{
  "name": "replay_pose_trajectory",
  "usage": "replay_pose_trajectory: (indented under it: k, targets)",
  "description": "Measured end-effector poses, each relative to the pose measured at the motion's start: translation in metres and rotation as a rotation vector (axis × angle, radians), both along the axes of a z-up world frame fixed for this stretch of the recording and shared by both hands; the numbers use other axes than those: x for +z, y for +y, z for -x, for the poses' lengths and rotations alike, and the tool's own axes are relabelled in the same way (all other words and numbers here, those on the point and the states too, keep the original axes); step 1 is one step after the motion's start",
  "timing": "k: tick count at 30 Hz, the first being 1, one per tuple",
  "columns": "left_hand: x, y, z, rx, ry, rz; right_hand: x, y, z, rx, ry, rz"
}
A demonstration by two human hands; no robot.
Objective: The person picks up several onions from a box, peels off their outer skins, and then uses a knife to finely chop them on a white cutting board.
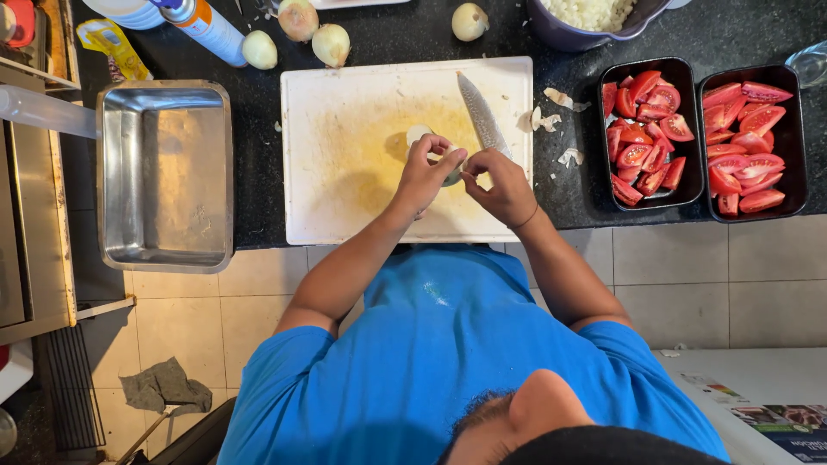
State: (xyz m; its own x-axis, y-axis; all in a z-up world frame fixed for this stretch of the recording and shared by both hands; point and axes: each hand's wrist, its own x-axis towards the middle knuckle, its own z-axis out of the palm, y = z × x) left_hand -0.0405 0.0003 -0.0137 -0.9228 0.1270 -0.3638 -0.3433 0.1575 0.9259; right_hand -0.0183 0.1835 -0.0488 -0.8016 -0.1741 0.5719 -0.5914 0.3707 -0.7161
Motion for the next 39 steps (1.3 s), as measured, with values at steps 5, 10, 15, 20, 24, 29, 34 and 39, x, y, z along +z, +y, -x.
replay_pose_trajectory:
  k: [5,10,15,20,24,29,34,39]
  targets:
    - [-0.018,0.002,0.005,0.015,0.025,0.024,0.027,-0.001,-0.005,-0.044,0.138,-0.021]
    - [-0.019,0.000,0.009,-0.011,0.066,0.033,0.027,0.004,-0.001,-0.041,0.216,-0.075]
    - [-0.028,0.001,0.015,-0.100,0.048,0.080,0.015,0.011,0.008,-0.010,0.237,-0.125]
    - [-0.022,0.005,0.019,-0.107,0.109,0.096,-0.006,0.017,0.018,0.006,0.184,-0.109]
    - [-0.007,0.020,0.026,0.152,-0.043,-0.193,-0.010,0.032,0.019,0.052,0.087,-0.112]
    - [0.005,0.019,0.035,0.317,-0.260,-0.708,-0.024,0.082,0.015,-0.030,0.045,-0.389]
    - [0.007,0.030,0.017,0.231,-0.369,-0.931,-0.032,0.112,0.013,-0.447,0.025,-0.765]
    - [0.024,0.050,0.000,0.348,-0.331,-1.124,0.001,0.097,0.008,-0.434,0.018,-0.266]
